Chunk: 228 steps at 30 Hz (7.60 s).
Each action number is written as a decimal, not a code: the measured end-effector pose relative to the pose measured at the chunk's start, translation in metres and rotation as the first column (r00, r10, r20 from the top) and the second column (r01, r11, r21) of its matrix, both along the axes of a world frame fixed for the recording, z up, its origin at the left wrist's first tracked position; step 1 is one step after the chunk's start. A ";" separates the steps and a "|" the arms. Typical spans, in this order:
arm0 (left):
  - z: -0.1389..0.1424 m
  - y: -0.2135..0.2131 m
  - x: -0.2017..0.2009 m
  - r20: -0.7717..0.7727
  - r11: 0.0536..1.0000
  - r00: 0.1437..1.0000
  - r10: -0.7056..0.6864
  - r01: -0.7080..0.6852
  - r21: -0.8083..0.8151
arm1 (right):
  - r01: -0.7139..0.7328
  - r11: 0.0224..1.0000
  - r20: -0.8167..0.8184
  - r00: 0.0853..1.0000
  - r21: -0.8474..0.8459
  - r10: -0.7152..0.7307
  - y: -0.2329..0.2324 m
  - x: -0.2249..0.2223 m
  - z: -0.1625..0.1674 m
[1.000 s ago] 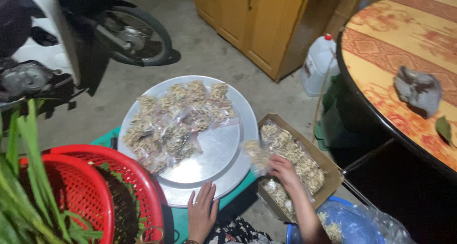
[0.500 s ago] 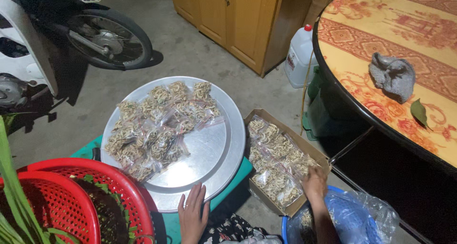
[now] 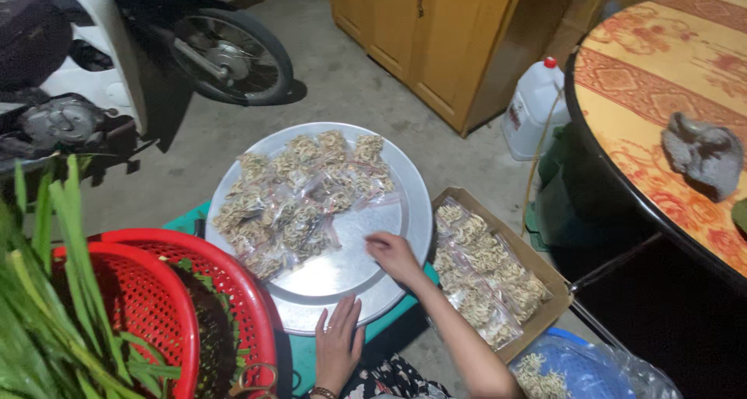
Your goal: The person transfers small plastic bags of dried food from a metal tray into a cardboard box. After emptying the tray, the person uses scissors to cut long green leaves into smaller pieces and places them into a red basket.
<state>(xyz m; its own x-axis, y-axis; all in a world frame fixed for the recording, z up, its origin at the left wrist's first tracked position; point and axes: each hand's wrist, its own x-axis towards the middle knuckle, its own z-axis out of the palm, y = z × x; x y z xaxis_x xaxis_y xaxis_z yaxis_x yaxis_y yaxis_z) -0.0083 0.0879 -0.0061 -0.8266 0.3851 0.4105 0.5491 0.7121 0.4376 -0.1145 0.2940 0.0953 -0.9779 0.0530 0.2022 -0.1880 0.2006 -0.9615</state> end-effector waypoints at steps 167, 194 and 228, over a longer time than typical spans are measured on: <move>0.008 -0.012 -0.007 -0.001 1.000 1.000 -0.017 0.017 0.019 | 0.508 0.799 0.554 0.785 -0.321 -0.276 0.024 -0.079 0.013; 0.008 -0.006 -0.014 0.016 0.999 1.000 -0.015 0.015 0.032 | 0.390 0.735 0.493 0.866 -0.555 -0.087 0.011 -0.077 0.002; 0.020 -0.014 -0.032 -0.032 0.995 0.998 -0.045 0.047 0.088 | 0.291 0.700 -0.427 0.904 0.652 0.021 -0.054 -0.151 0.043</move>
